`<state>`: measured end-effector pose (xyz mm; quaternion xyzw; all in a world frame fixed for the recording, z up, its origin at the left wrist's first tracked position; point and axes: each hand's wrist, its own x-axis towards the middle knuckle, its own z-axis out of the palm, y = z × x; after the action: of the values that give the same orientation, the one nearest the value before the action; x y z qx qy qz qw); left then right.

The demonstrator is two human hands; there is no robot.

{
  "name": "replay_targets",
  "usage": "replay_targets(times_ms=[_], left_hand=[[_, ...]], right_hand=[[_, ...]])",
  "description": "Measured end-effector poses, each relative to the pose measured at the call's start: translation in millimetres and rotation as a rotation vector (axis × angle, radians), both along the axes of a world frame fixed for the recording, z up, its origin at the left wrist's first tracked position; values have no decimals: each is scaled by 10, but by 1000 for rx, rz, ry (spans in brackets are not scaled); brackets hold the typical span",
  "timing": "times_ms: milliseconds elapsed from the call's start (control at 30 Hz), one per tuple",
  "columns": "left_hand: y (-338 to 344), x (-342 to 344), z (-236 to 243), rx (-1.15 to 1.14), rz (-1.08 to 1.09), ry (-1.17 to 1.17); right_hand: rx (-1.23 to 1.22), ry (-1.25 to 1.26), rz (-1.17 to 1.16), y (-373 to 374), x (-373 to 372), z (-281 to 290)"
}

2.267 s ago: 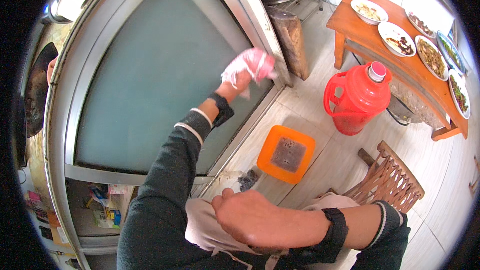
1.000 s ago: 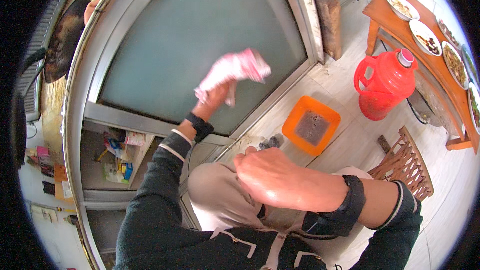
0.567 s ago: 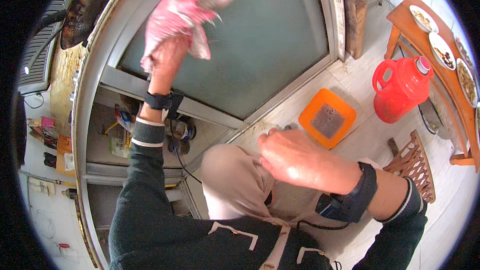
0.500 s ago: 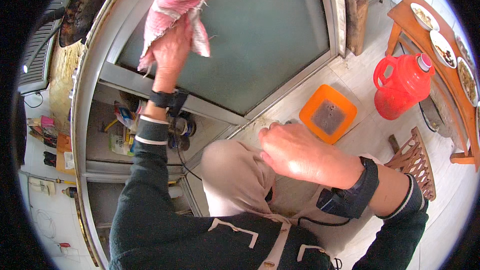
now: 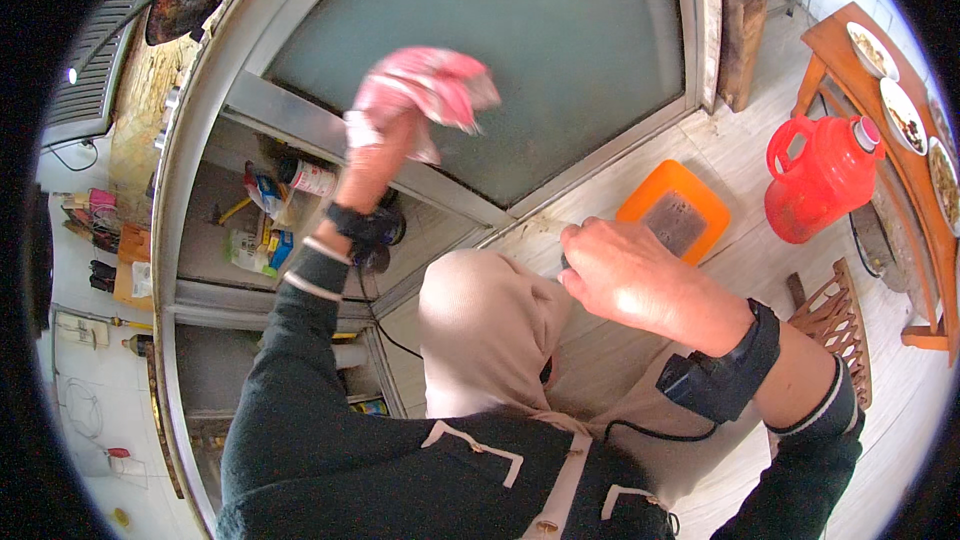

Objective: The person scrubs a window pane with a wet sponge, repeatedly dipping it into an orange bucket of soapy water. They then wipe the pane with a pink cloth to remove excess water and streaks.

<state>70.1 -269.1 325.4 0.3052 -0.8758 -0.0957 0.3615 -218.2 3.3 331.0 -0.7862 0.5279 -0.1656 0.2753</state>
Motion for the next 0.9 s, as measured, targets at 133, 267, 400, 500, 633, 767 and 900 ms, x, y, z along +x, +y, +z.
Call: replay_targets(times_ms=[133,267,400,500,633,767,900], left_hand=[[169,370,646,-220,567,-496],[269,411,336,-584,443,-510],[357,276,-354,-714,422,-743],[300,379,-991,-463,298,-712],[219,821,-2035,-558,123,-827],[166,1107,-2702,-1377,-105,-1490],[78,1003,-2907,-774,-68,-1319]], right_hand=[[-22,-1,28,-25,45,-33],[-10,2,58,-41,62,-25],[-8,14,63,9,13,14],[33,54,65,56,12,1],[66,103,44,50,34,-75],[101,130,31,17,35,-149],[107,131,47,-3,34,-198]])
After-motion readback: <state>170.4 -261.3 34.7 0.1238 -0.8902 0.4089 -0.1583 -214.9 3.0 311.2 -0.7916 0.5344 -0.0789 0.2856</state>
